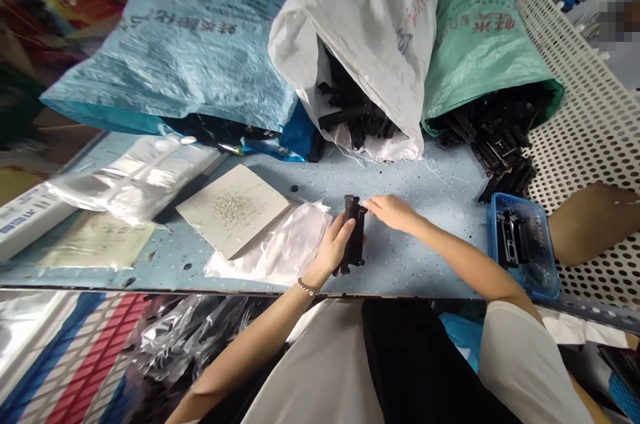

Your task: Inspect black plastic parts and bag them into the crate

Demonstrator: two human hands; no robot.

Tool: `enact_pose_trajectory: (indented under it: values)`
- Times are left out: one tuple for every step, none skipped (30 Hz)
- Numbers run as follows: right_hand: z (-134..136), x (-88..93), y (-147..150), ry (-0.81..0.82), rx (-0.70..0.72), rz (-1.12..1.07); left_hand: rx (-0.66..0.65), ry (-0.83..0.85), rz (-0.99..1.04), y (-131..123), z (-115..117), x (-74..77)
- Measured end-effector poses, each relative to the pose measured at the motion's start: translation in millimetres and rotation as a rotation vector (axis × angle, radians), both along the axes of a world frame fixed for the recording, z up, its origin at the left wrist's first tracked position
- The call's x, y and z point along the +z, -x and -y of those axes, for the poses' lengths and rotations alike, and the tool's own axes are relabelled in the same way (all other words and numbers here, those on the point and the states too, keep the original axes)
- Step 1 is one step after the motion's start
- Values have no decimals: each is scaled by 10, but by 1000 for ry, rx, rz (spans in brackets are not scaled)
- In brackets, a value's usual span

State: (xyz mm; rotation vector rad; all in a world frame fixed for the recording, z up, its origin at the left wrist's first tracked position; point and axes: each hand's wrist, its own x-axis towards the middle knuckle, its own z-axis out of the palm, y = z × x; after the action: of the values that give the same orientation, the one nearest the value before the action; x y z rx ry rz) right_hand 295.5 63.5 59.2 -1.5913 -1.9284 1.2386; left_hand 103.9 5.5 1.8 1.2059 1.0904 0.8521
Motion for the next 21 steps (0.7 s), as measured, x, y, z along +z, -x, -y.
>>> enact_pose_trajectory:
  values:
    - [-207, 17, -29, -198, -22, 124, 3, 29, -10, -89, -21, -59]
    - [-446, 38, -38, -383, -53, 229, -5, 27, -40, -199, -28, -109]
    - [-709, 59, -26, -532, -80, 313, -20, 0, -77, -324, -21, -151]
    - [-984, 78, 7, -628, -89, 379, -40, -39, -108, -455, -4, -184]
    - [-1258, 95, 55, -687, -86, 438, -56, -82, -132, -581, 18, -210]
    - [-1517, 111, 112, -715, -71, 494, -65, -129, -147, -690, 39, -230]
    - [-1747, 126, 170, -717, -49, 543, -66, -174, -151, -771, 52, -246]
    - [-1939, 143, 223, -697, -28, 581, -59, -209, -146, -815, 52, -258]
    - [-2085, 162, 264, -661, -14, 602, -48, -232, -131, -817, 33, -268]
    - [-2181, 181, 289, -609, -14, 590, -31, -244, -103, -778, -8, -274]
    - [-2223, 199, 298, -551, -28, 550, -3, -232, -58, -702, -70, -277]
    - [-2212, 212, 289, -494, -53, 494, 32, -201, -3, -597, -152, -273]
    - [-2147, 217, 266, -443, -77, 433, 71, -162, 42, -478, -252, -262]
    - [-2031, 210, 233, -397, -90, 376, 117, -116, 86, -357, -363, -240]
    - [-1867, 190, 193, -355, -91, 327, 171, -68, 145, -248, -477, -206]
    - [-1663, 157, 154, -313, -76, 290, 226, -25, 227, -160, -588, -159]
    - [-1428, 117, 117, -268, -49, 253, 272, 10, 334, -100, -684, -99]
    - [-1179, 75, 86, -218, -16, 206, 304, 41, 458, -68, -760, -27]
    - [-931, 39, 59, -167, 27, 156, 312, 77, 584, -60, -809, 55]
    - [-702, 17, 36, -128, 63, 113, 296, 109, 684, -69, -828, 141]
    - [-506, 16, 14, -90, 93, 77, 262, 129, 734, -88, -819, 228]
